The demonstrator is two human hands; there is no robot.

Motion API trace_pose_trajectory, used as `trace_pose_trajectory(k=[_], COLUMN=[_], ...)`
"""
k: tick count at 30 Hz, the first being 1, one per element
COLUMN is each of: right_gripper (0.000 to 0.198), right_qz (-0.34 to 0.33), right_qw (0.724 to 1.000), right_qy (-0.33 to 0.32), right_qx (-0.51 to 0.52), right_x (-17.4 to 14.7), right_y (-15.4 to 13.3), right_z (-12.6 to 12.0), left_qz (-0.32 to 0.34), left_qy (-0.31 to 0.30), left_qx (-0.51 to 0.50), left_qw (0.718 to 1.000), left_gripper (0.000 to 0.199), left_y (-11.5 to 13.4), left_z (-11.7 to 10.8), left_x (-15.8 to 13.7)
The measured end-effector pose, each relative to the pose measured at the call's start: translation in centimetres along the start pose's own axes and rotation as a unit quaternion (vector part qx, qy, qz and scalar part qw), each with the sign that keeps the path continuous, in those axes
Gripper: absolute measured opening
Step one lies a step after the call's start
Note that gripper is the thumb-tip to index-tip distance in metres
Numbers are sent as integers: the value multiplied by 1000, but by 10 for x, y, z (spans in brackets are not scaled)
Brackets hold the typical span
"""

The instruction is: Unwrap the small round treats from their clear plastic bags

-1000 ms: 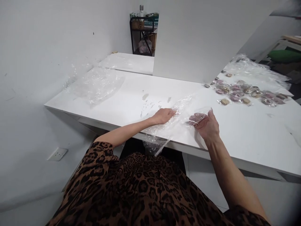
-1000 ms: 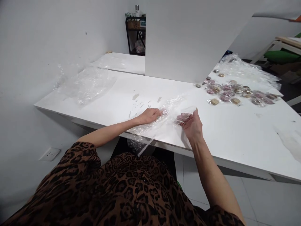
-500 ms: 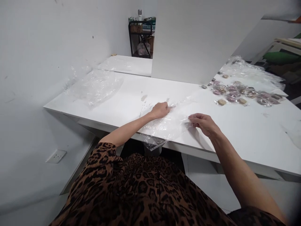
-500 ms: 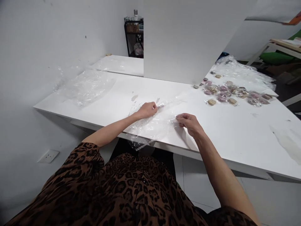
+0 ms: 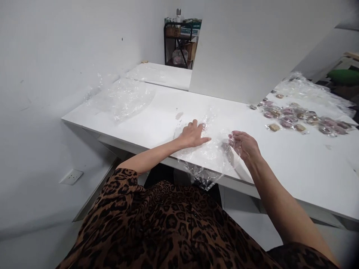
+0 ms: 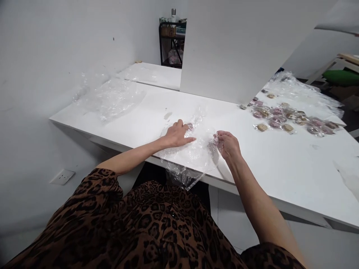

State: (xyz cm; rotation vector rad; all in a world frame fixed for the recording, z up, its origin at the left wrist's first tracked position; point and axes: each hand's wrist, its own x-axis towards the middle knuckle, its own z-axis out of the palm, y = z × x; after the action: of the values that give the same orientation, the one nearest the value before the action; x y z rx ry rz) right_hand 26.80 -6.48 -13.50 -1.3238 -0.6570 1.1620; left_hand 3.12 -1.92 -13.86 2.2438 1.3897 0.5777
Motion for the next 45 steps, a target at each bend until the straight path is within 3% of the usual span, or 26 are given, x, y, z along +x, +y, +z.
trace_pose_trajectory(k=[4,9,12,15,18,20,22,26,29,32,35,39,41,43,45], right_gripper=[24,23,19,18,17,15,13,14,17,17,17,22,26,27,26], right_qz=[12,7,9,7,6,6,3,8,13,9,7,0,1,4,2], right_qw=[999,997,996,996,995,996,996,995,995,995,994,993,992,992,992], right_qy=[49,74,85,89,94,92,88,97,98,100,110,120,124,126,127], right_qx=[14,19,19,16,10,3,-4,-6,-3,0,3,18,25,24,17], right_x=[-5,-8,-7,-7,-8,-9,-10,-13,-16,-18,-17,-20,-23,-25,-26], right_y=[-3,-3,1,6,9,10,11,11,12,13,12,9,7,7,8], right_z=[1,-9,-17,-23,-27,-30,-32,-34,-35,-38,-44,-53,-55,-57,-58], left_qz=[4,-96,-153,-185,-150,-108,-68,-28,-27,-50,-109,-221,-263,-281,-268], left_qy=[-35,-53,-65,-42,39,55,23,-58,-58,-16,62,143,129,109,148], left_qx=[48,-76,-129,-61,67,99,113,184,199,123,-61,-286,-305,-263,-173], left_qw=[998,991,978,980,986,988,991,981,978,991,990,921,906,916,936], left_gripper=[57,38,40,48,55,44,43,64,38,24,15,13,14,10,11], left_y=[2,-9,-20,-31,-31,-24,-14,-7,-12,-19,-33,-66,-85,-99,-105], left_z=[2,-30,-52,-62,-61,-57,-52,-41,-40,-45,-54,-65,-69,-75,-83], left_x=[-3,-7,-10,-15,-21,-25,-27,-25,-20,-16,-13,-17,-23,-29,-31])
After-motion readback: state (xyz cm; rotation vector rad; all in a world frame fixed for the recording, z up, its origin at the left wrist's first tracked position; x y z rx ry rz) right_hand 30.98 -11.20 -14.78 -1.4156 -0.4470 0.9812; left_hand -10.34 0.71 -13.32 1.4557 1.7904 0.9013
